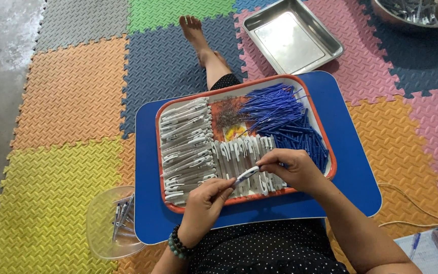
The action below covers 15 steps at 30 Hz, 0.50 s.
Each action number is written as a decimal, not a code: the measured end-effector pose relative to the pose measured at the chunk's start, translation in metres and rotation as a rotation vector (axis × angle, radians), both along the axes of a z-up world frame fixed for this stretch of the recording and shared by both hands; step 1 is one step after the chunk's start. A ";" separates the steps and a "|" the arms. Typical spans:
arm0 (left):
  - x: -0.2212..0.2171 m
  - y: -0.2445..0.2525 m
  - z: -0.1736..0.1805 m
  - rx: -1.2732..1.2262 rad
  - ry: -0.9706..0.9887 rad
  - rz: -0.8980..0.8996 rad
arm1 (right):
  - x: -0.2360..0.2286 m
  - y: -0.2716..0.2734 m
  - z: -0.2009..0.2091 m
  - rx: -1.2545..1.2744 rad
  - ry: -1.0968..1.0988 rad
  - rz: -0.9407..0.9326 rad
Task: Assembling pens by joining barrels and caps on a small table while sitting on the floor.
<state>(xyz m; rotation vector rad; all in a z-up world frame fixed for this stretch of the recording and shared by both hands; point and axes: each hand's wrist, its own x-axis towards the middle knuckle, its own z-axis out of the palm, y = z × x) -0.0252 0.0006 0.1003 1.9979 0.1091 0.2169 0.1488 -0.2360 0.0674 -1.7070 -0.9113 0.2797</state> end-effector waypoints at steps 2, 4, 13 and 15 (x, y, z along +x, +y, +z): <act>-0.001 -0.001 -0.002 0.035 -0.027 0.019 | -0.002 0.003 0.000 -0.052 -0.010 -0.028; -0.001 -0.002 -0.002 0.070 -0.056 0.038 | -0.003 0.005 0.000 -0.104 -0.021 -0.056; -0.001 -0.004 0.004 0.100 -0.032 0.035 | -0.005 0.008 0.000 -0.121 -0.070 -0.074; -0.001 -0.004 0.004 0.082 -0.040 0.052 | -0.004 0.008 -0.004 -0.084 -0.097 -0.069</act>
